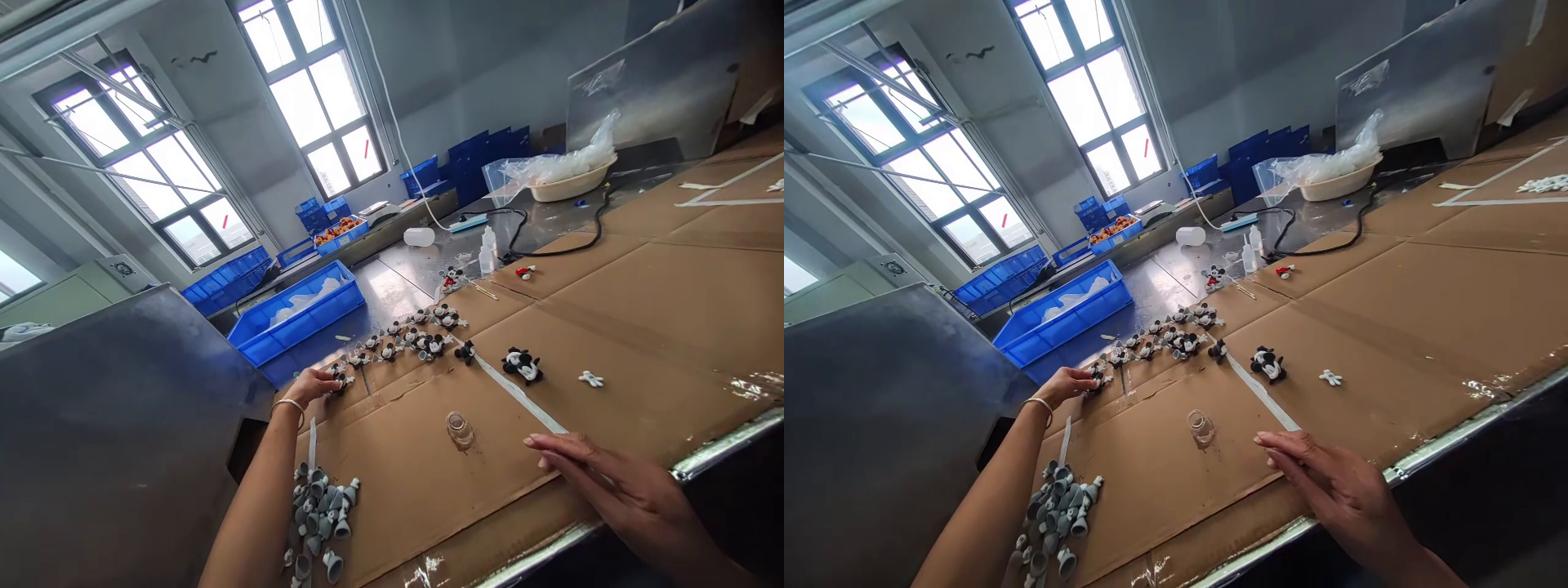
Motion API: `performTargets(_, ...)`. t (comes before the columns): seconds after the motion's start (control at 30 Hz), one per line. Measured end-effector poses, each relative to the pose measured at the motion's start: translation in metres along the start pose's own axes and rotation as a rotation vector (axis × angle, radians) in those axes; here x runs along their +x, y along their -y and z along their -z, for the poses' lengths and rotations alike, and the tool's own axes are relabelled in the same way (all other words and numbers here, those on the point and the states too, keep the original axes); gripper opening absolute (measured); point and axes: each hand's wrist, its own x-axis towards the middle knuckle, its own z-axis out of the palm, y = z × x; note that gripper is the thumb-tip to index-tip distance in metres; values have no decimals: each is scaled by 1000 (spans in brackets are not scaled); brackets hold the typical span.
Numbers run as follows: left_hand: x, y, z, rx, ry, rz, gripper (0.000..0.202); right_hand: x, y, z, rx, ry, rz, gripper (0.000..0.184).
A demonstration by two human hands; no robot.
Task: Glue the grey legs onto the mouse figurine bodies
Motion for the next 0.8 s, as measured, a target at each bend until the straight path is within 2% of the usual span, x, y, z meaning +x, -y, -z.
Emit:
performTargets(0.1,-9,-8,7,97,-34,7,30,-2,0,0,35,19,-24,17)
performTargets(0.17,-19,-11,15,144,-96,-7,31,-4,-1,0,54,35,-45,16)
performTargets(0.27,-46,-7,27,217,-205,-35,29,-10,-5,1,46,57,-78,18)
performTargets(0.33,-71,2,31,267,-226,-55,28,-14,-8,2,22,81,-108,20)
performTargets(0.47,-128,26,25,363,-152,-85,28,-18,-11,4,-35,123,-151,20)
performTargets(0.57,-160,39,17,433,-102,-115,26,-18,-11,3,-26,113,-160,22)
performTargets(0.67,-173,47,11,470,-47,-168,23,-18,-13,1,12,113,-181,22)
performTargets(0.8,-169,53,6,467,-17,-239,26,-16,-14,-1,112,95,-193,18)
